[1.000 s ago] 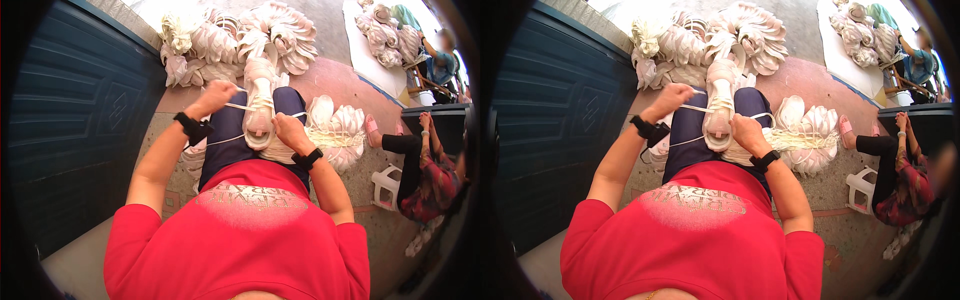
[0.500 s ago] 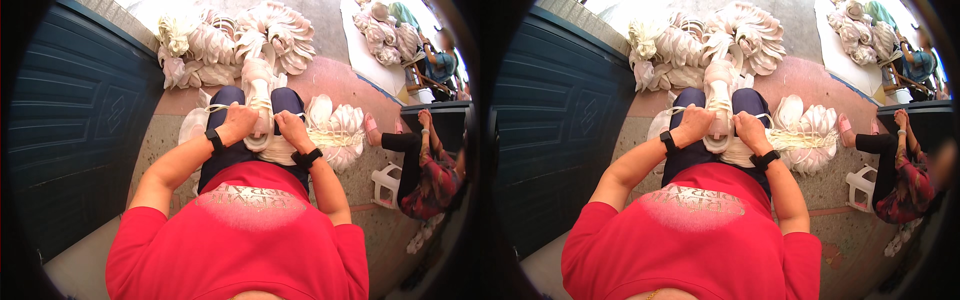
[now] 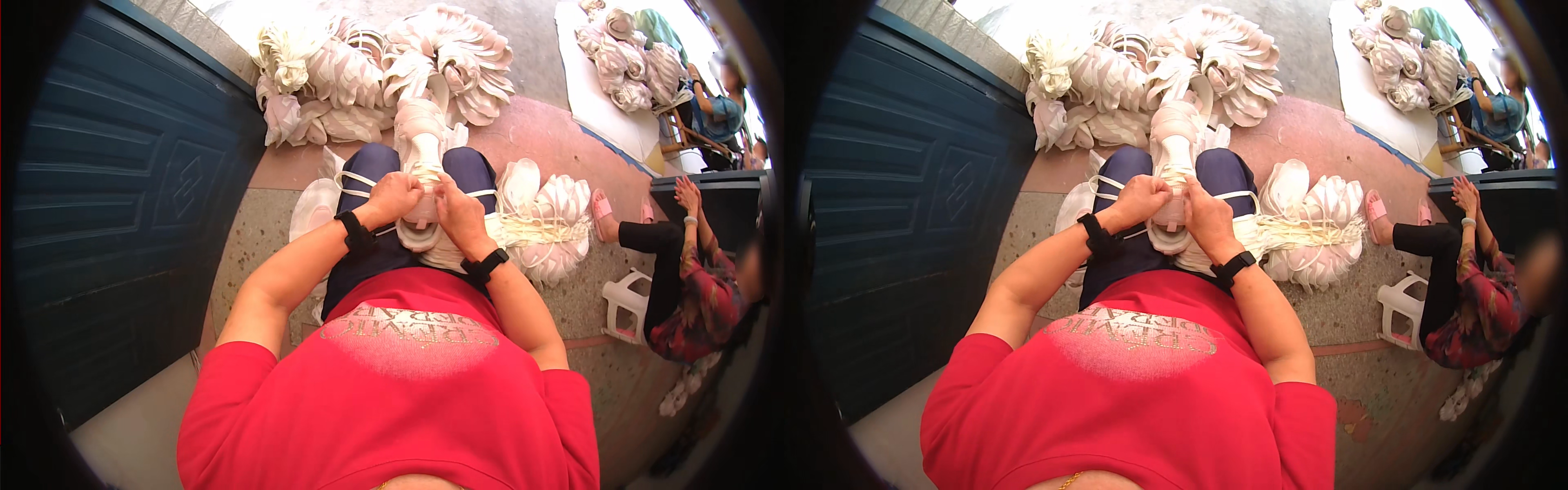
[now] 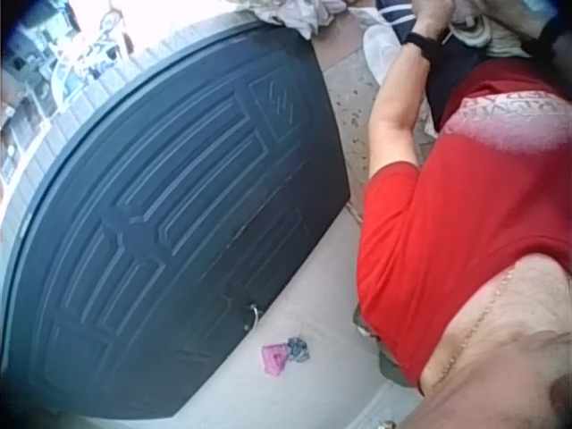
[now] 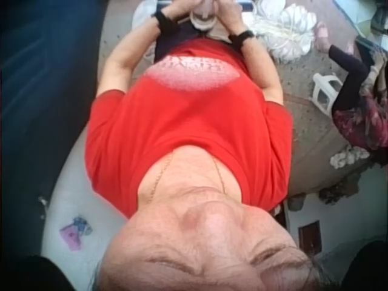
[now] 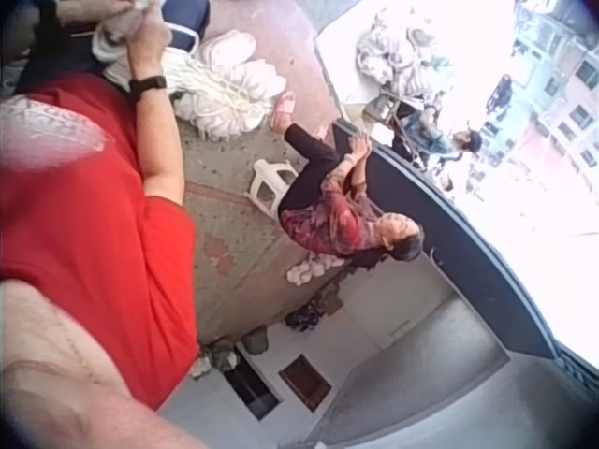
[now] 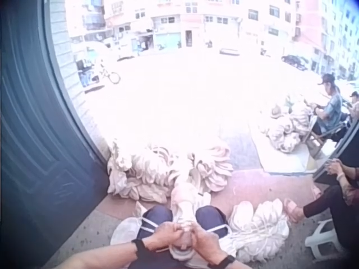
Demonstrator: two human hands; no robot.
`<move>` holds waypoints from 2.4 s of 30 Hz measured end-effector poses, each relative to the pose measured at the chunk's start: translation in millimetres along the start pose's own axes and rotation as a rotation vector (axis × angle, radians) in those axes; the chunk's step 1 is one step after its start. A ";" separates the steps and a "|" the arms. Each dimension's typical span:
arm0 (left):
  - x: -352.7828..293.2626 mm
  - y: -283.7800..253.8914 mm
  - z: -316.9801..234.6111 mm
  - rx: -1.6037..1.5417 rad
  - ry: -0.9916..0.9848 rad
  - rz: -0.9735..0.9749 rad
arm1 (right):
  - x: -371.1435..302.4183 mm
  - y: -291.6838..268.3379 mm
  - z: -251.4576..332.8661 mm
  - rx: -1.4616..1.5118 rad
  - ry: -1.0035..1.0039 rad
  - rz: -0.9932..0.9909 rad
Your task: Insert laces into a white sneaker upper as part of a manufacturing assembly process.
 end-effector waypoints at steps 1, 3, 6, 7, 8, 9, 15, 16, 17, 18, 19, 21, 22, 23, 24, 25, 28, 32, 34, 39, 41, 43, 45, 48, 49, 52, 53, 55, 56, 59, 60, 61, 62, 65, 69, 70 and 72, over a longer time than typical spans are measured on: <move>1.0 2.5 0.6 -0.176 -0.072 0.091 | -0.3 0.2 -1.3 -0.002 0.003 -0.001; 3.3 12.1 5.8 -0.419 -0.159 0.120 | 0.1 2.3 -2.5 -0.069 -0.001 0.001; 2.9 17.8 9.0 -0.758 -0.255 0.173 | 3.5 4.6 -4.5 0.031 0.017 -0.037; 2.3 18.4 8.3 -0.854 -0.264 0.198 | 6.6 5.8 -5.1 0.031 0.018 -0.037; 1.7 19.1 7.8 -0.855 -0.264 0.199 | 10.6 6.6 -5.5 0.109 0.048 -0.038; 1.7 17.1 6.8 -0.653 -0.198 0.128 | 13.4 7.0 -6.4 0.186 0.077 -0.039; -6.8 4.2 -15.1 0.215 -0.013 -0.105 | 20.9 5.3 -11.1 0.261 0.141 0.034; -7.3 1.2 -18.0 0.258 0.040 -0.114 | 21.2 5.1 -11.4 0.261 0.143 0.033; -8.1 -0.8 -19.3 0.302 0.090 -0.126 | 22.1 5.2 -10.3 0.253 0.122 0.037; -8.9 -0.9 -18.1 0.302 0.089 -0.127 | 22.6 5.1 -9.0 0.243 0.101 0.040; -9.9 -1.0 -17.7 0.375 0.113 -0.163 | 22.4 5.0 -8.0 0.244 0.100 0.040; -10.2 -5.4 -19.8 0.450 0.140 -0.198 | 22.3 5.1 -6.3 0.244 0.112 0.054; -8.9 -6.3 -20.5 0.493 0.155 -0.146 | 22.3 4.7 -7.0 0.244 0.112 0.053; -8.5 -6.7 -21.3 0.535 0.168 -0.094 | 21.7 4.7 -7.1 0.240 0.103 0.052; -7.6 -5.2 -20.6 0.536 0.169 -0.093 | 21.0 4.4 -7.1 0.235 0.094 0.051; -6.4 -2.5 -19.0 0.502 0.169 -0.114 | 20.3 3.7 -7.4 0.236 0.094 0.051; -1.0 9.9 -5.2 0.397 0.133 -0.123 | 19.7 1.9 -4.8 0.279 0.091 0.073; 3.7 -3.6 -8.1 0.320 0.046 0.010 | 21.3 -2.3 -10.6 0.292 0.022 0.080; -0.4 -22.4 -21.4 0.351 0.144 -0.110 | 23.5 -15.7 -19.7 0.305 0.028 0.038; 6.5 -30.2 -33.5 0.251 0.317 0.049 | 44.7 -69.2 32.1 1.618 0.494 0.126; 22.2 -31.5 -33.4 -0.035 0.223 0.171 | 49.8 -64.2 35.5 1.581 0.573 0.177; 37.9 -75.2 -37.4 -0.196 0.285 -0.014 | 48.3 -56.0 30.5 1.544 0.655 0.238; 40.2 -145.6 -57.3 -0.670 0.180 -0.239 | 34.0 -43.4 -10.5 0.936 0.736 0.161; 34.5 -205.8 -42.4 -0.669 0.189 -0.360 | 17.3 -31.7 -37.5 0.516 0.442 0.194; 33.3 -207.3 -35.1 -0.609 0.166 -0.339 | 13.4 -27.7 -37.9 0.432 0.261 0.174; 29.4 -201.9 -2.8 -0.767 0.007 -0.322 | 11.1 -19.9 -21.2 0.313 0.226 0.182; 29.1 -201.6 4.8 -0.766 0.005 -0.322 | 10.9 -19.9 -17.0 0.165 0.104 0.169; 30.2 -202.3 20.8 -0.918 -0.057 -0.357 | 15.0 -16.6 -14.6 0.147 0.097 0.157; 31.5 -201.9 22.8 -0.936 -0.058 -0.337 | 17.5 -15.0 -14.2 0.189 0.093 0.147; 35.6 -199.8 23.1 -0.950 -0.032 -0.328 | 24.4 -11.6 -9.4 0.158 0.068 0.163; 36.8 -199.3 22.9 -0.950 -0.034 -0.326 | 25.8 -10.3 -6.3 0.085 0.044 0.186; 38.0 -199.3 22.2 -0.948 -0.026 -0.326 | 26.6 -9.0 -3.7 0.085 0.047 0.187; 39.1 -199.9 21.5 -0.945 -0.016 -0.328 | 27.8 -7.2 -0.8 0.038 0.041 0.209; 41.2 -200.9 17.7 -0.915 -0.005 -0.305 | 30.9 -2.4 3.7 0.019 0.008 0.211; 40.4 -182.1 14.6 -0.691 -0.097 -0.345 | 29.2 9.6 -0.7 0.046 0.007 0.173; 41.4 -165.5 27.4 -0.193 0.099 -0.563 | 28.2 11.1 -1.3 0.019 -0.002 0.215; 36.9 -126.3 26.7 0.394 0.305 -0.642 | 25.8 8.7 -2.0 0.022 -0.012 0.184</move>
Point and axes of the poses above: each hand's wrist, its own x-axis towards the middle knuckle, its own y-axis out of the palm, z = x × y, the point moved 3 cm from there along x, towards the middle knuckle, and after that the axes turned 12 degrees about x, right-handed, at the moved point
